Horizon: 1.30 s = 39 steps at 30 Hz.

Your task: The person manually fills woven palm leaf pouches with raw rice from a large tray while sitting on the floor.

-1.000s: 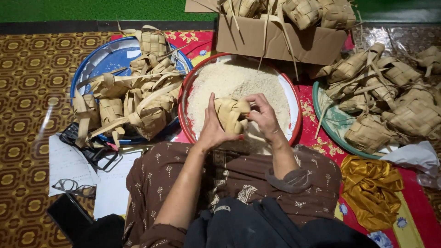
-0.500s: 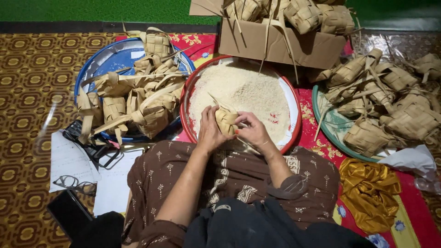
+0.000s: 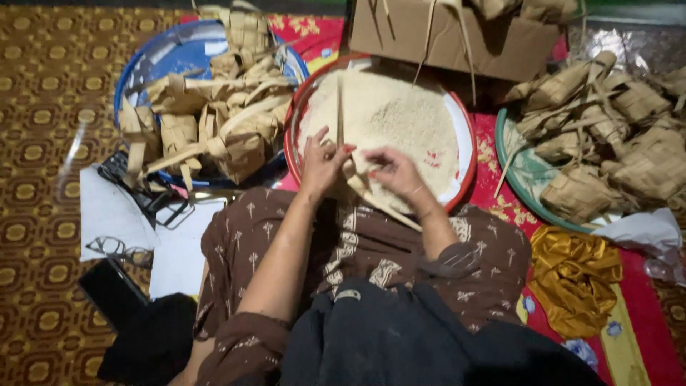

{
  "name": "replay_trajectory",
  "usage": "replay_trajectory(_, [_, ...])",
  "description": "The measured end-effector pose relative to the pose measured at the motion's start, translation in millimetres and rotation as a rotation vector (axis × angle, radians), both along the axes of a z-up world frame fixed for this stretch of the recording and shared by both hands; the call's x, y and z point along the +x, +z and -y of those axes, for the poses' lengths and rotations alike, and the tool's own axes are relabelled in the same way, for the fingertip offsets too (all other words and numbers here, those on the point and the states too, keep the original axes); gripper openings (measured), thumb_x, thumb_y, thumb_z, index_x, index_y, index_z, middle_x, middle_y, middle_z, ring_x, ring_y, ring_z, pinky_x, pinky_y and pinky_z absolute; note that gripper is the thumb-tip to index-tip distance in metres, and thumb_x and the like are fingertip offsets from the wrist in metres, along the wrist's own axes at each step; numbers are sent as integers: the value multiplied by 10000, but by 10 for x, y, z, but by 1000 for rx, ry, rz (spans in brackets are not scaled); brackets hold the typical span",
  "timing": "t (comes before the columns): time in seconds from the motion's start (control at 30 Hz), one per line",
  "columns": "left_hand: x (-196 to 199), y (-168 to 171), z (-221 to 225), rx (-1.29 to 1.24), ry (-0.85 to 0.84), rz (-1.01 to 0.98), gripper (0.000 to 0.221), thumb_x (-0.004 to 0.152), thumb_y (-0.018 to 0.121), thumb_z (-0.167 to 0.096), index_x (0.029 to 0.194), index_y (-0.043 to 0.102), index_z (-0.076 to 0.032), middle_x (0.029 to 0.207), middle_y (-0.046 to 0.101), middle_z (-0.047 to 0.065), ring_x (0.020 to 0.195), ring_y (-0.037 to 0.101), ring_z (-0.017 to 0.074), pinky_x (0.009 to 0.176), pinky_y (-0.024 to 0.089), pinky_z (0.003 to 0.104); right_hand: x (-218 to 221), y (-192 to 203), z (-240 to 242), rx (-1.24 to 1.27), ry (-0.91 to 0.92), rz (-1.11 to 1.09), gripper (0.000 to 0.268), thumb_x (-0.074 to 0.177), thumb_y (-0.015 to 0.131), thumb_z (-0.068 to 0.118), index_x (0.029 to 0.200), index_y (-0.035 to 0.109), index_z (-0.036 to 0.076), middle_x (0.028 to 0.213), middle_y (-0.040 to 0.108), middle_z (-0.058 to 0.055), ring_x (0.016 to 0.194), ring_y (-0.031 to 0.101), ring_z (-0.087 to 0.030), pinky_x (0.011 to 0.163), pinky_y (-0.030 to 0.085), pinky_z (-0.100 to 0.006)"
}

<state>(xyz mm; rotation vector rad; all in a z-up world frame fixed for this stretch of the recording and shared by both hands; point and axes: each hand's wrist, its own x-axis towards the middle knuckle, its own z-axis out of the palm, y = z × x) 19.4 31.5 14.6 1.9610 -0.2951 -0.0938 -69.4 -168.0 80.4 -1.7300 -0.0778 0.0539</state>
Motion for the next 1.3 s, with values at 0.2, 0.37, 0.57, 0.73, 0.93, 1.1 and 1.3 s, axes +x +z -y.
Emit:
replay_trajectory(0.2, [-73,20,-186,-416,95,-85,751,978,744,-385,1505,369,-3,1107,776,109,1084,730,266,1017,519,391,-389,372,438,-823,-117,-124,171,894,728,251,1040,768,172,979,761,-143,1027,708,-343,925,559,-470])
replay_trajectory(0.37, [15,-62,-5,-500,300,-27,433,978,731,-361,1297,616,-93,1127,775,29,1110,695,190,1012,521,369,-755,289,49,-977,244,-340,254,866,648,393,1039,763,246,983,794,-97,1039,722,-370,922,561,-513])
replay_trajectory(0.57, [42,50,-55,-395,345,57,233,971,717,-412,1107,810,-246,1258,659,52,1292,576,283,1145,392,458,-758,-561,-49,-1289,262,-324,340,883,611,530,1066,656,247,951,767,-75,995,744,-329,838,583,-514])
replay_trajectory(0.73, [-11,86,-69,-453,335,88,204,972,731,-357,1087,811,-209,1197,678,83,1271,597,297,1132,410,461,-768,-756,240,-1219,-269,511,182,962,612,329,814,611,224,629,547,48,626,679,-191,610,558,-300])
replay_trajectory(0.93, [-39,93,-66,-415,319,58,226,984,715,-356,1134,798,-209,1267,651,119,1322,548,336,1153,378,490,-1027,-627,-19,-1132,346,10,199,806,688,373,736,667,187,781,689,-44,834,714,-321,695,574,-449])
replay_trajectory(1.1, [-72,226,-44,-491,340,33,229,956,755,-374,1109,806,-211,1264,666,146,1293,571,351,1122,424,485,-919,-337,-57,-1066,324,72,165,771,754,297,864,706,171,1131,579,-86,1021,636,-409,824,567,-478])
replay_trajectory(1.3, [-42,247,-116,-493,335,-7,260,945,759,-407,1104,810,-208,1285,666,161,1276,588,354,1085,467,458,-725,-1123,187,-1057,-47,406,83,859,651,148,926,675,192,818,635,-59,908,683,-312,831,533,-425])
